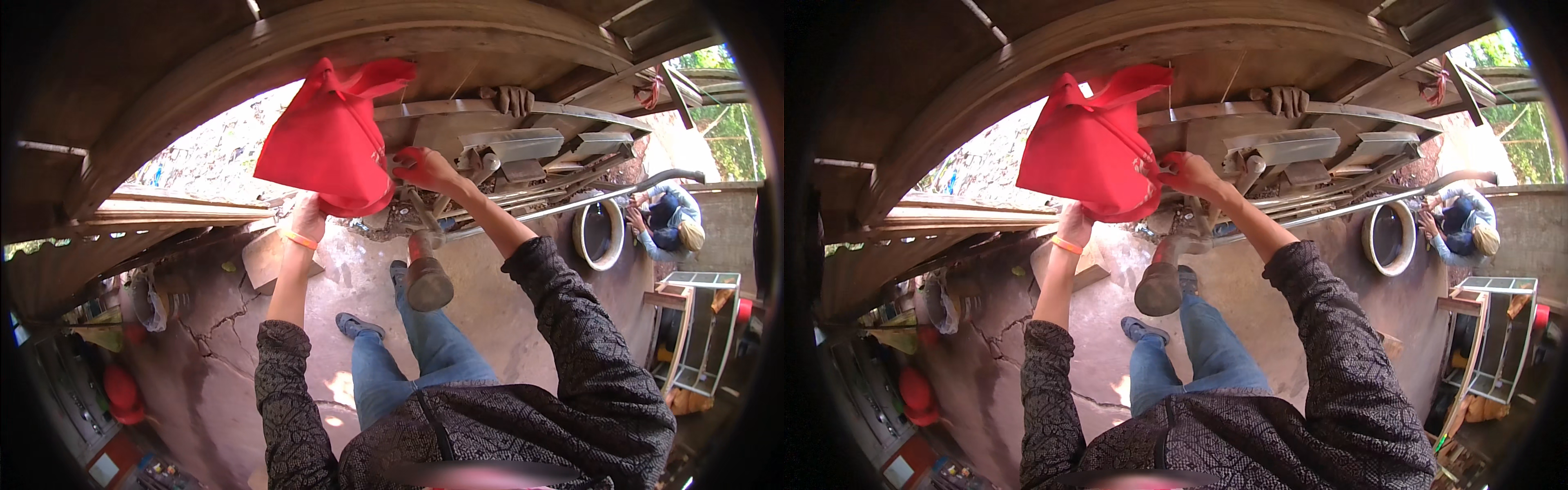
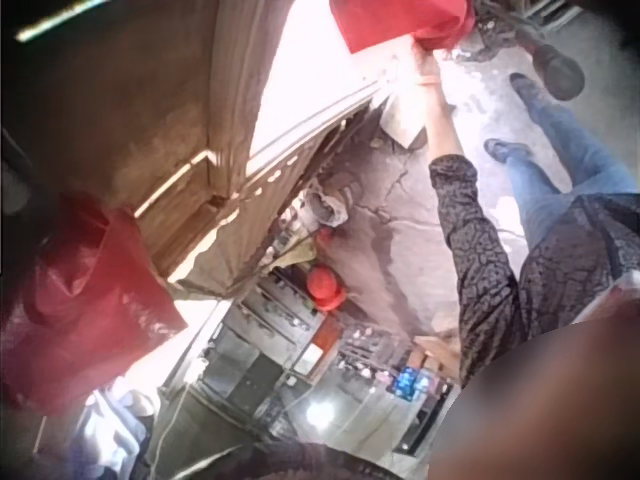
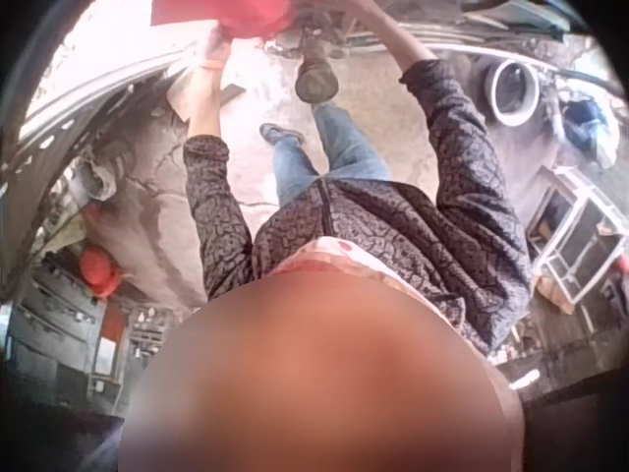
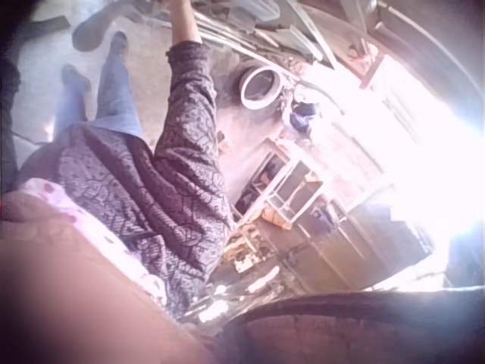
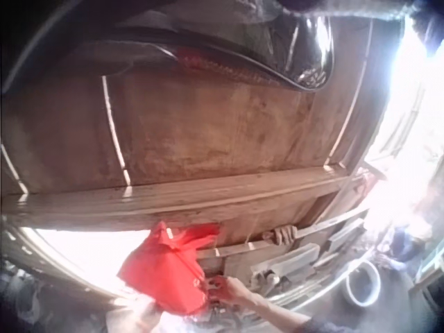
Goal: The person wipes a table with a cloth, then moves to the stove to stir-fry chopped green vegetables in a pan using chopsticks. They add seasoning from a small bowl and continue stirring the vegetables.
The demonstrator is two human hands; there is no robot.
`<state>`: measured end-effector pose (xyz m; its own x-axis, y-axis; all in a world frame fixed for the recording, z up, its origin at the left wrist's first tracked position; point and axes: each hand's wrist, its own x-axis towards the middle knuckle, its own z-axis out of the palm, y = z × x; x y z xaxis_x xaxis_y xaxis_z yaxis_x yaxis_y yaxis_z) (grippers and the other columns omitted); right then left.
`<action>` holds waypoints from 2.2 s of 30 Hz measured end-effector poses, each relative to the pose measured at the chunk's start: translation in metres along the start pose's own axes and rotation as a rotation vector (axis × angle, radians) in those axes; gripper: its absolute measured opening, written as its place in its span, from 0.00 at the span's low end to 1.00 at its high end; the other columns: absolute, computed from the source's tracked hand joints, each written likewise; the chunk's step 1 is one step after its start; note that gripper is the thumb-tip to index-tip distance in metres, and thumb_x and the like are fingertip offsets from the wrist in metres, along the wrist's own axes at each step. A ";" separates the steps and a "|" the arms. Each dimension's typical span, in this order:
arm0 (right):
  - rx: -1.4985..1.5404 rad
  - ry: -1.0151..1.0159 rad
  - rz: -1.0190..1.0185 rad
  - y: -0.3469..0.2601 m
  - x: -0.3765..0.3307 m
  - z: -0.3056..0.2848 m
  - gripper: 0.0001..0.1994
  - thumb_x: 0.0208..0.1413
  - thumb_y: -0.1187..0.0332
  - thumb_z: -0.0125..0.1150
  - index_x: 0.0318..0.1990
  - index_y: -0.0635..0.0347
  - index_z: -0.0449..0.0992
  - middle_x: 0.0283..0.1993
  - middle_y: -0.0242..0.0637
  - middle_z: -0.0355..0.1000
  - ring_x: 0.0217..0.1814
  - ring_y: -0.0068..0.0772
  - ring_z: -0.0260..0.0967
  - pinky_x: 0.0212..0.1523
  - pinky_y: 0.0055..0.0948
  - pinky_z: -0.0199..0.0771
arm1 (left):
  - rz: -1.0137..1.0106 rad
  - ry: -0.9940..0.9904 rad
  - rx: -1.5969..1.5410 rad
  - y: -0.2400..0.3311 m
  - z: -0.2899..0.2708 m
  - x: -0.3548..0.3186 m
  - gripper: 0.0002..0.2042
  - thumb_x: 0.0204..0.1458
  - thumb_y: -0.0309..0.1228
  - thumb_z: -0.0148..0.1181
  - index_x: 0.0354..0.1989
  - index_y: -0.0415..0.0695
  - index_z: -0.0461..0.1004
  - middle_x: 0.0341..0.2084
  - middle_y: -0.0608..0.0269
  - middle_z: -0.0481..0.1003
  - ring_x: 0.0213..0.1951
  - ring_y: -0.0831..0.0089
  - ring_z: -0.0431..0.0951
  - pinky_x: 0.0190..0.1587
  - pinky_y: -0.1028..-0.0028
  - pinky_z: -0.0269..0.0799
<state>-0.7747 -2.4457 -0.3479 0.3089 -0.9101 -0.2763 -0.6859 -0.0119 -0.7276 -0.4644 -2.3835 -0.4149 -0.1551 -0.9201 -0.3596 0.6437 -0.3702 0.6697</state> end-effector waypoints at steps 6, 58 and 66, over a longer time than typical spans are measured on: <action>0.149 0.034 0.116 -0.002 -0.037 0.000 0.21 0.53 0.57 0.67 0.51 0.57 0.80 0.47 0.46 0.80 0.45 0.40 0.81 0.45 0.35 0.79 | 0.125 0.164 0.439 0.003 -0.004 -0.033 0.24 0.64 0.42 0.53 0.67 0.50 0.64 0.64 0.67 0.68 0.63 0.72 0.69 0.58 0.56 0.67; -1.118 -1.171 -1.100 -0.717 -0.726 1.296 0.12 0.52 0.58 0.61 0.31 0.58 0.81 0.31 0.49 0.78 0.35 0.49 0.78 0.35 0.43 0.75 | 1.946 1.281 0.656 0.112 -0.350 -1.849 0.08 0.52 0.32 0.68 0.32 0.40 0.81 0.30 0.61 0.76 0.30 0.73 0.72 0.35 0.72 0.64; -0.940 -1.392 -1.643 -0.884 -1.149 1.705 0.15 0.58 0.58 0.64 0.47 0.56 0.81 0.45 0.41 0.81 0.48 0.43 0.78 0.47 0.39 0.77 | 1.968 1.609 0.446 0.032 -0.445 -2.036 0.09 0.54 0.35 0.66 0.31 0.40 0.80 0.33 0.59 0.75 0.31 0.70 0.74 0.36 0.69 0.66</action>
<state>0.6004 -0.6829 -0.4574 0.5234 0.7643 -0.3767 0.6273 -0.6448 -0.4367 0.2052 -0.4652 0.0498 0.5781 0.5161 0.6320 -0.7778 0.1142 0.6181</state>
